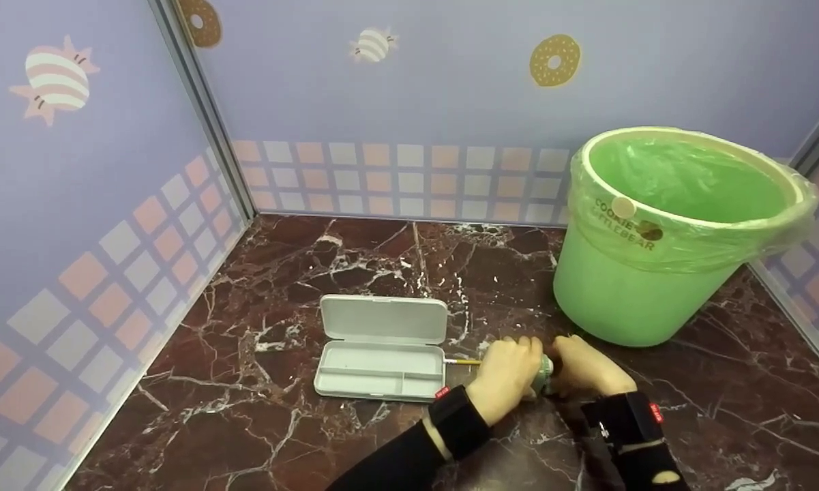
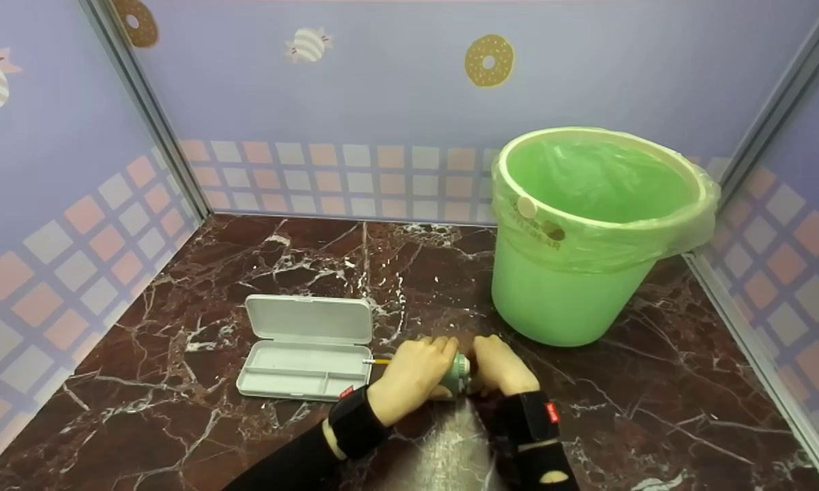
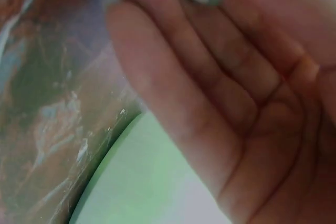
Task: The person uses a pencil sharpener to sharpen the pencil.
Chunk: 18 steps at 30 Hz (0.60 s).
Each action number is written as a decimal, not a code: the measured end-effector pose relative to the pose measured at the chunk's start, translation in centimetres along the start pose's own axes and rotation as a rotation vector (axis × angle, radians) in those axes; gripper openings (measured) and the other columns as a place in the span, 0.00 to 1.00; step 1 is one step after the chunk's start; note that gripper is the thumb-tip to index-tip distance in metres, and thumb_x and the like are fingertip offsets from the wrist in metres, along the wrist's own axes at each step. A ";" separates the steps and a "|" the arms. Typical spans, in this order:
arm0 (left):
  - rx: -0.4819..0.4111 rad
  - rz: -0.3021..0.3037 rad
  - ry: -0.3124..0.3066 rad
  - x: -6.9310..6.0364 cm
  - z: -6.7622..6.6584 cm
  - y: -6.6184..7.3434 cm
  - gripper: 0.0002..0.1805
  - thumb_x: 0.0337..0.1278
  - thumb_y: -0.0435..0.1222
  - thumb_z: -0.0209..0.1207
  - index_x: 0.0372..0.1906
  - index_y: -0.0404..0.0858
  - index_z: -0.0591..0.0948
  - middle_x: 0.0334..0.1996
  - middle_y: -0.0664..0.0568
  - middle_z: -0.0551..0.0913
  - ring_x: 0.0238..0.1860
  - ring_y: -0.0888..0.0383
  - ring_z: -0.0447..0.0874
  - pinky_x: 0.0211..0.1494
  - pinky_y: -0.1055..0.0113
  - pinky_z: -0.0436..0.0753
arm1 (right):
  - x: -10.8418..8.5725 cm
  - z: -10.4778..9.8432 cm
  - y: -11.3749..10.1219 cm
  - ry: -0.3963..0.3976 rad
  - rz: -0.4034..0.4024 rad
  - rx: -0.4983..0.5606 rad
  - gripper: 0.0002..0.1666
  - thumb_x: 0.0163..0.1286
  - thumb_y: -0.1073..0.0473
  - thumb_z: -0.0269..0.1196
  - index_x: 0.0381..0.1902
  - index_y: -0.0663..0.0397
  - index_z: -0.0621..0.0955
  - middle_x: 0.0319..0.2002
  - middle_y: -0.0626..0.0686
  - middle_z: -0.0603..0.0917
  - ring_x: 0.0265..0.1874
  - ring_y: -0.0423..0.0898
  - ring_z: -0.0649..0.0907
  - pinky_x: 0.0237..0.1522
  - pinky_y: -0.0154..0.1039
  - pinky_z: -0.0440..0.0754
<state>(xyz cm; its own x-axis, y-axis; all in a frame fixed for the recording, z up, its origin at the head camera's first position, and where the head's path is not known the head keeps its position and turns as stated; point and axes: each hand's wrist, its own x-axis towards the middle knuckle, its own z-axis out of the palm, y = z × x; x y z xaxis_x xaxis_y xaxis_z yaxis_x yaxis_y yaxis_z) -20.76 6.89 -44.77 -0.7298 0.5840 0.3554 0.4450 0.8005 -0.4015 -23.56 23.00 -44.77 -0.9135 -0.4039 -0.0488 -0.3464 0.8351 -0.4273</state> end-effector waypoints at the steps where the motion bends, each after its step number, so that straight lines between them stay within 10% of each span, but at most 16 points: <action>1: 0.000 -0.002 -0.009 0.0 0.0 0.0 0.38 0.22 0.66 0.74 0.42 0.48 0.80 0.31 0.62 0.82 0.27 0.64 0.79 0.25 0.74 0.79 | -0.2 -0.1 0.0 -0.034 0.011 0.032 0.12 0.34 0.70 0.71 0.17 0.51 0.80 0.18 0.47 0.81 0.17 0.42 0.78 0.21 0.37 0.79; 10: -0.003 -0.029 0.017 -0.2 -0.1 0.1 0.31 0.27 0.62 0.74 0.39 0.49 0.80 0.29 0.63 0.82 0.25 0.65 0.79 0.24 0.75 0.77 | -1.8 -2.5 -1.0 -0.288 -0.004 0.242 0.07 0.44 0.70 0.73 0.19 0.57 0.84 0.16 0.50 0.84 0.13 0.38 0.80 0.17 0.33 0.79; 18: 0.016 -0.036 0.076 -0.1 0.1 0.2 0.22 0.35 0.54 0.73 0.35 0.49 0.79 0.27 0.64 0.81 0.23 0.67 0.78 0.21 0.75 0.75 | -2.7 -4.9 -1.8 -0.107 -0.205 0.081 0.07 0.47 0.64 0.74 0.18 0.48 0.85 0.17 0.42 0.85 0.16 0.30 0.76 0.22 0.29 0.76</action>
<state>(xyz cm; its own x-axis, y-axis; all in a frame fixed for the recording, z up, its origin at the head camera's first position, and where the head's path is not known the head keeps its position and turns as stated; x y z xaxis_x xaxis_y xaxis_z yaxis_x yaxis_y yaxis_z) -20.68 6.96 -44.94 -0.7034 0.5643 0.4322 0.4108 0.8190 -0.4007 -21.47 24.39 -39.44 -0.7965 -0.6027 -0.0472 -0.5000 0.7006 -0.5091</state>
